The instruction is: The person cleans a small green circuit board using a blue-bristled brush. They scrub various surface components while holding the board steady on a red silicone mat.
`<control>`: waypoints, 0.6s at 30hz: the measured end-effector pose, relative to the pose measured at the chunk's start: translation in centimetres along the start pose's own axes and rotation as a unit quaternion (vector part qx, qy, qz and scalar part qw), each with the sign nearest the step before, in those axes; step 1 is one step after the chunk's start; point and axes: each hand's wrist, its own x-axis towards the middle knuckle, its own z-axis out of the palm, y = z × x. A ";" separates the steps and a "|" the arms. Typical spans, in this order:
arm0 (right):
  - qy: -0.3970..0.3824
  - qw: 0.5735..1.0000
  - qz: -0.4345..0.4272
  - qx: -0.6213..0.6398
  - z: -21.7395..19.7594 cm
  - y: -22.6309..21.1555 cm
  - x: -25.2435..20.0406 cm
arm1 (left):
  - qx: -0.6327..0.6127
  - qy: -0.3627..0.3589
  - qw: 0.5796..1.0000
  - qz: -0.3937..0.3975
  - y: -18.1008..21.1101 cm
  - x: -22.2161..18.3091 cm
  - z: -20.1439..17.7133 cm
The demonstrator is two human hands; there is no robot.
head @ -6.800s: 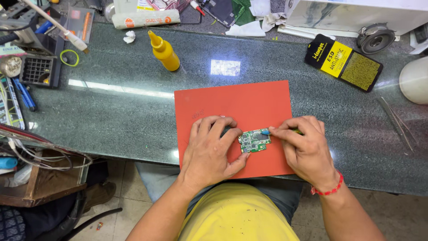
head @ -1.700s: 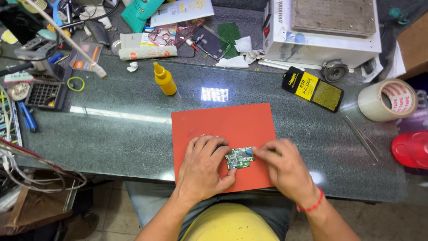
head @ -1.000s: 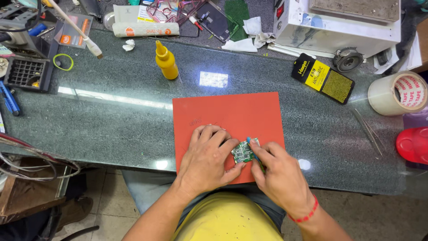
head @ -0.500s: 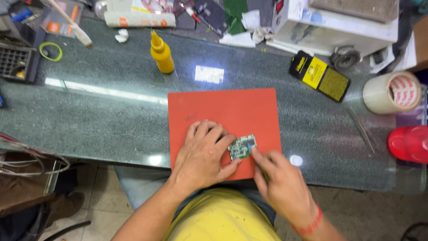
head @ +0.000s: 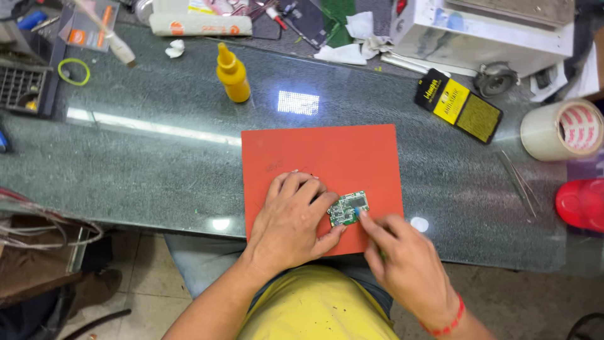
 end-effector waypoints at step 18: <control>0.025 1.000 0.013 0.003 0.7 0.2 0.3 | 0.007 -0.019 1.000 -0.005 -0.3 -0.2 0.2</control>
